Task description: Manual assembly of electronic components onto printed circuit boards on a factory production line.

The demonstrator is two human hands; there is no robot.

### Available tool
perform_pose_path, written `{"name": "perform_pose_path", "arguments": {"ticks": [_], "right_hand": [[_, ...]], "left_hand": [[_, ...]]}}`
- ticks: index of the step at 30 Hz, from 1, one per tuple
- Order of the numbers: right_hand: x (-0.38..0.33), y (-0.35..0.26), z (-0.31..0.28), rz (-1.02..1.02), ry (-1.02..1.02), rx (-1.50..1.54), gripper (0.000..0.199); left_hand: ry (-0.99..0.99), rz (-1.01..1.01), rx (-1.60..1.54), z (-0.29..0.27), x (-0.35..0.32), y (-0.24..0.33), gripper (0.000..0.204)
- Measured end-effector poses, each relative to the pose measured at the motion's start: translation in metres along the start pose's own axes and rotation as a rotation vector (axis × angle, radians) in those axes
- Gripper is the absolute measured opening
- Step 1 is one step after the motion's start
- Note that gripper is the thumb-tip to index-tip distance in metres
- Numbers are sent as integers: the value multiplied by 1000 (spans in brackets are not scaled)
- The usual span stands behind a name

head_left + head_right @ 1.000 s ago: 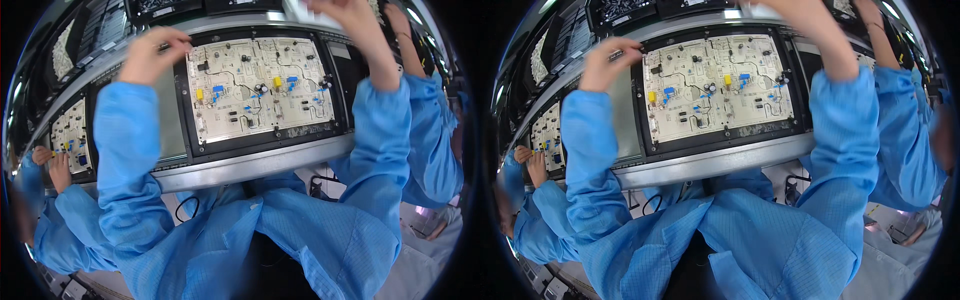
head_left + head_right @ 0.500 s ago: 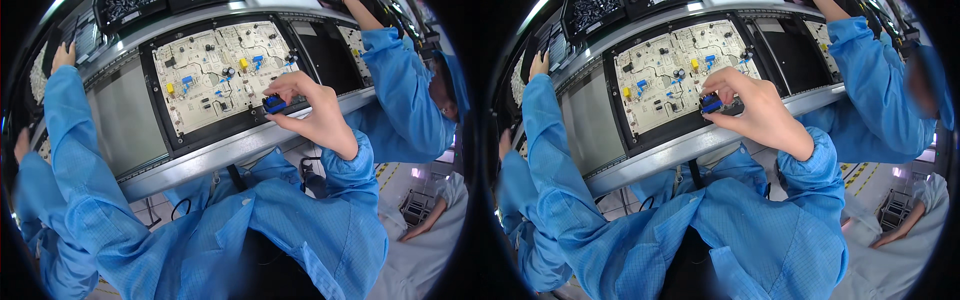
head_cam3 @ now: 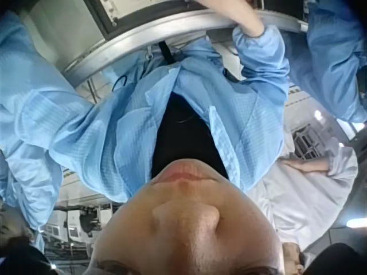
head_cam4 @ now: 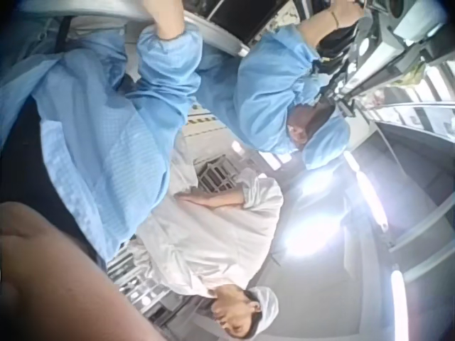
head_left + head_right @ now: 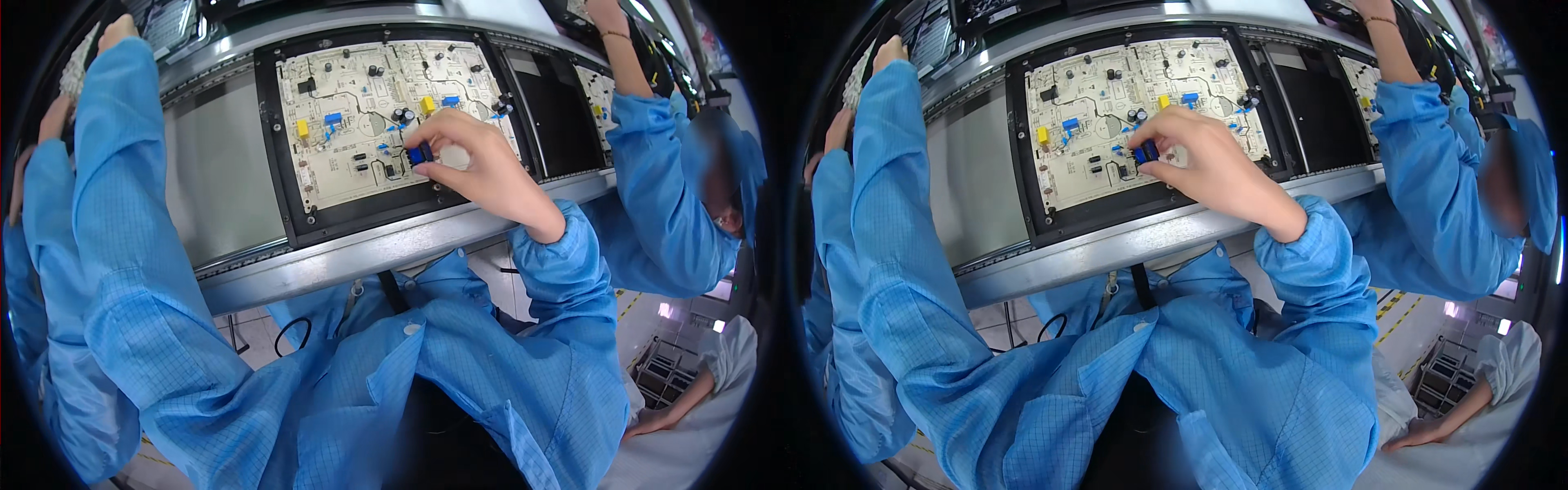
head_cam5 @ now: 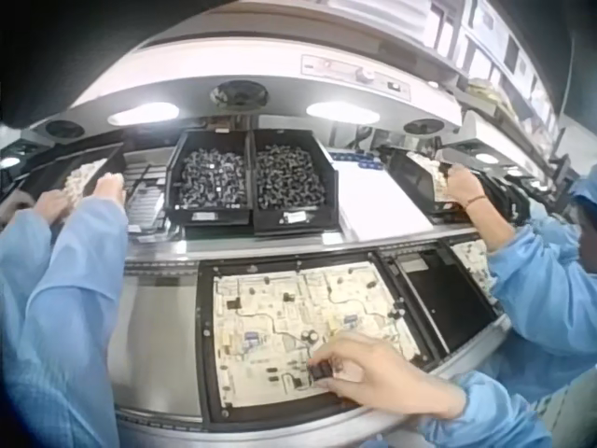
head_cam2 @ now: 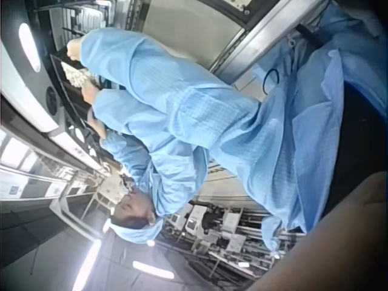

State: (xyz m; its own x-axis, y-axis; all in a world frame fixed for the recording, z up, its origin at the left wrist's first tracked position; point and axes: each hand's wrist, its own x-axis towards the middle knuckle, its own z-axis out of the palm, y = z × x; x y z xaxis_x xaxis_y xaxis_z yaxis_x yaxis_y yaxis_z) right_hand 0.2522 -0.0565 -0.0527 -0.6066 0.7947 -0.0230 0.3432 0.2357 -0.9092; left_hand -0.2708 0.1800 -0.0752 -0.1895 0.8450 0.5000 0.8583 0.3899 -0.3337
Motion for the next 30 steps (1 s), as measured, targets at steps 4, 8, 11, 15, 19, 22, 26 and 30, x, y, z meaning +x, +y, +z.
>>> {"name": "perform_pose_path", "arguments": {"ticks": [4, 8, 11, 15, 19, 22, 26, 30], "right_hand": [[2, 0, -7, -117, 91, -489, 30], [6, -7, -3, -70, -20, -607, 30], [12, -8, 0, -71, -52, -567, 31], [17, -6, -4, -60, -70, -556, 32], [21, -9, -2, -88, -119, -542, 32], [21, -9, 1, -111, -110, -548, 31], [22, -12, 1, -97, -141, -552, 31], [24, -14, 6, -143, -164, -602, 33]], "left_hand": [[-114, 104, 179, -98, -26, 70, 15], [55, 115, 119, -24, -3, 16, 15], [169, 62, -43, -28, -3, 12, 16], [336, 30, -297, -93, -23, 51, 17], [418, 102, -579, -129, -38, 41, 19], [390, 112, -842, -153, -58, 55, 19], [165, 37, -1240, -199, -93, 75, 17], [168, 180, -1230, -224, -121, 88, 16]]}}
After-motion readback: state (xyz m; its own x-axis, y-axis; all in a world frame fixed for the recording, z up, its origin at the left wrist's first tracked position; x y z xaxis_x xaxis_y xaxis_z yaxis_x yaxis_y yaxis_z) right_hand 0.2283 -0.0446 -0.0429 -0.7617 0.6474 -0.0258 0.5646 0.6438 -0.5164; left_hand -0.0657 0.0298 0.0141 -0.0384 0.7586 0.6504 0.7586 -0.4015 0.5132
